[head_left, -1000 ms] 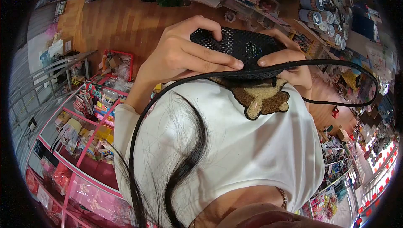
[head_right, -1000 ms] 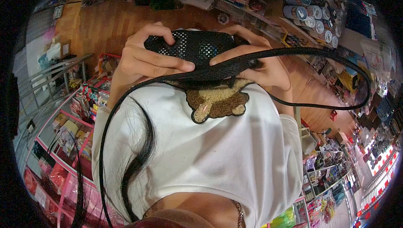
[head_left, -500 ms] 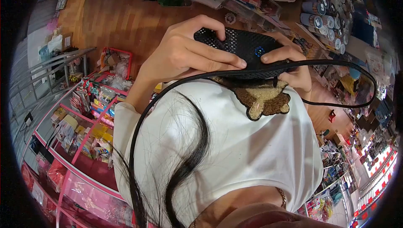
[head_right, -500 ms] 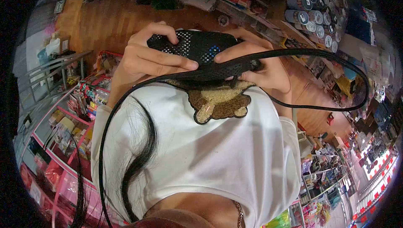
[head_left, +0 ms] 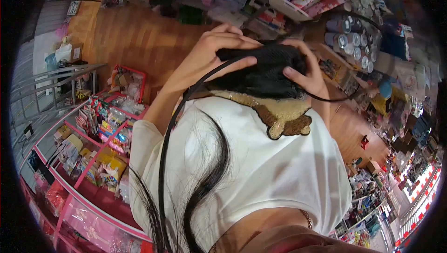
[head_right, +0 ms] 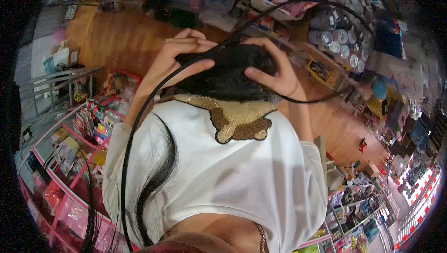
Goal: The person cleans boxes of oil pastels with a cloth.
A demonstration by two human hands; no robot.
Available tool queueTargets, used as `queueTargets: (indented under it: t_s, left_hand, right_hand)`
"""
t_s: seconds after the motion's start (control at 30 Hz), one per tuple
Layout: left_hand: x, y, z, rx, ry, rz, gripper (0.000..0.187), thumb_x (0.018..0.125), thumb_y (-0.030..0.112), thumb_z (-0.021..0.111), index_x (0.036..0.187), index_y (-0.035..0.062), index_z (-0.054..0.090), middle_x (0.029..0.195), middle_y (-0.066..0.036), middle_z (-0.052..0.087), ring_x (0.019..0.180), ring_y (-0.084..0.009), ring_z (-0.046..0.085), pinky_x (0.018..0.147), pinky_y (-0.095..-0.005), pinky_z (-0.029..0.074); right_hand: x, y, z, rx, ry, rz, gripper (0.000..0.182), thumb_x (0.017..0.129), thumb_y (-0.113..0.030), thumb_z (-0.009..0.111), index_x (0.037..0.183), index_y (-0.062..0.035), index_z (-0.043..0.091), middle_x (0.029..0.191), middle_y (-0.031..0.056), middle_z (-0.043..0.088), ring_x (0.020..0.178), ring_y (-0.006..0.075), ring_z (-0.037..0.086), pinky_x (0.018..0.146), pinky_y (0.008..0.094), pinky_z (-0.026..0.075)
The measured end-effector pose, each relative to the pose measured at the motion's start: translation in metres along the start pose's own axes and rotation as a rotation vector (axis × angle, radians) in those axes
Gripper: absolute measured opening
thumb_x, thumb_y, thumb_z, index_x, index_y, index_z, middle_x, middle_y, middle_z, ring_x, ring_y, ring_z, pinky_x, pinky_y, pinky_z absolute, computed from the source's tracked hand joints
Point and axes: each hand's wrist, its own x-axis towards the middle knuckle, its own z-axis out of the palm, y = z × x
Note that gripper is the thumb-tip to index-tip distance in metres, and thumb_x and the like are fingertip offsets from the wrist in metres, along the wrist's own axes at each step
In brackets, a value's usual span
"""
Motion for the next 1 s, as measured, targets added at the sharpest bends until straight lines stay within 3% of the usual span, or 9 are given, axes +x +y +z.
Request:
queueTargets:
  t_s: [0.13, 0.2, 0.33, 0.37, 0.4, 0.57, 0.77, 0.83, 1.0]
  left_hand:
    - [0.015, -0.052, 0.018, -0.174, -0.003, -0.546, 0.029, 0.078, 0.022, 0.064, 0.096, -0.0012, 0.061, 0.081, -0.009, 0.063, 0.073, -0.0097, 0.053, 0.072, -0.0255, 0.043]
    - [0.008, -0.115, 0.037, -0.143, -0.081, -0.396, 0.022, 0.082, 0.019, 0.058, 0.091, -0.0005, 0.061, 0.076, -0.005, 0.060, 0.071, -0.0088, 0.052, 0.065, -0.0245, 0.043]
    - [0.004, -0.195, 0.055, -0.203, -0.559, -0.706, 0.045, 0.090, 0.037, 0.041, 0.112, 0.0010, 0.055, 0.120, -0.009, 0.050, 0.114, -0.0169, 0.043, 0.097, -0.0326, 0.032]
    - [-0.010, -0.210, 0.067, -0.450, -0.296, -0.691, 0.036, 0.081, 0.033, 0.057, 0.099, 0.0016, 0.062, 0.092, -0.002, 0.059, 0.086, -0.0114, 0.051, 0.081, -0.0265, 0.040]
    - [-0.025, -0.289, 0.109, -0.397, -0.287, -0.761, 0.043, 0.081, 0.039, 0.055, 0.101, 0.0021, 0.062, 0.094, -0.004, 0.060, 0.088, -0.0117, 0.051, 0.081, -0.0269, 0.040]
    - [-0.025, -0.283, 0.111, -0.767, -0.363, -0.885, 0.043, 0.081, 0.040, 0.052, 0.096, 0.0010, 0.063, 0.090, -0.005, 0.061, 0.084, -0.0125, 0.053, 0.079, -0.0285, 0.041]
    - [0.029, -0.300, 0.085, -0.310, -0.299, -0.510, 0.022, 0.081, 0.020, 0.050, 0.084, 0.0005, 0.059, 0.076, -0.005, 0.060, 0.070, -0.0146, 0.053, 0.069, -0.0297, 0.043]
    - [0.084, -0.210, 0.041, -0.205, 0.133, -0.606, 0.018, 0.084, 0.015, 0.047, 0.085, 0.0010, 0.058, 0.076, -0.007, 0.061, 0.068, -0.0151, 0.054, 0.064, -0.0278, 0.043]
    - [0.203, -0.141, -0.012, -0.092, 0.506, 0.116, 0.025, 0.087, 0.025, 0.051, 0.094, 0.0018, 0.057, 0.073, -0.006, 0.059, 0.067, -0.0163, 0.056, 0.062, -0.0266, 0.043]
  right_hand:
    - [0.025, 0.105, -0.029, 0.171, 0.134, 0.496, 0.067, 0.077, -0.033, 0.065, 0.130, -0.0043, 0.037, 0.127, 0.0123, 0.042, 0.113, 0.0218, 0.042, 0.093, 0.0314, 0.034]
    - [0.038, 0.107, -0.021, 0.050, 0.212, 0.451, 0.053, 0.081, -0.026, 0.060, 0.125, -0.0016, 0.042, 0.120, 0.0082, 0.048, 0.107, 0.0178, 0.045, 0.091, 0.0291, 0.035]
    - [0.019, 0.145, -0.010, -0.064, 0.270, 0.436, 0.047, 0.082, -0.021, 0.058, 0.122, -0.0002, 0.044, 0.117, 0.0061, 0.050, 0.104, 0.0159, 0.047, 0.090, 0.0280, 0.035]
    - [0.009, 0.162, -0.011, -0.033, 0.259, 0.458, 0.047, 0.082, -0.021, 0.058, 0.122, -0.0003, 0.044, 0.117, 0.0061, 0.050, 0.104, 0.0160, 0.047, 0.090, 0.0280, 0.035]
    - [0.000, 0.178, -0.012, -0.004, 0.255, 0.475, 0.047, 0.082, -0.020, 0.058, 0.122, -0.0003, 0.044, 0.117, 0.0061, 0.051, 0.104, 0.0160, 0.047, 0.090, 0.0280, 0.035]
    - [-0.026, 0.246, -0.020, 0.101, 0.264, 0.527, 0.047, 0.081, -0.018, 0.058, 0.122, -0.0004, 0.045, 0.117, 0.0061, 0.051, 0.103, 0.0163, 0.047, 0.089, 0.0280, 0.036]
    - [-0.049, 0.320, -0.033, 0.216, 0.312, 0.548, 0.047, 0.081, -0.016, 0.058, 0.123, -0.0005, 0.045, 0.118, 0.0061, 0.051, 0.103, 0.0166, 0.048, 0.089, 0.0280, 0.037]
    - [-0.054, 0.332, -0.035, 0.233, 0.329, 0.547, 0.047, 0.080, -0.015, 0.058, 0.123, -0.0006, 0.045, 0.118, 0.0061, 0.051, 0.103, 0.0167, 0.048, 0.088, 0.0280, 0.037]
    - [-0.045, 0.227, -0.015, 0.167, 0.366, 0.497, 0.037, 0.082, -0.020, 0.058, 0.113, -0.0002, 0.053, 0.106, 0.0065, 0.057, 0.097, 0.0169, 0.050, 0.085, 0.0282, 0.038]
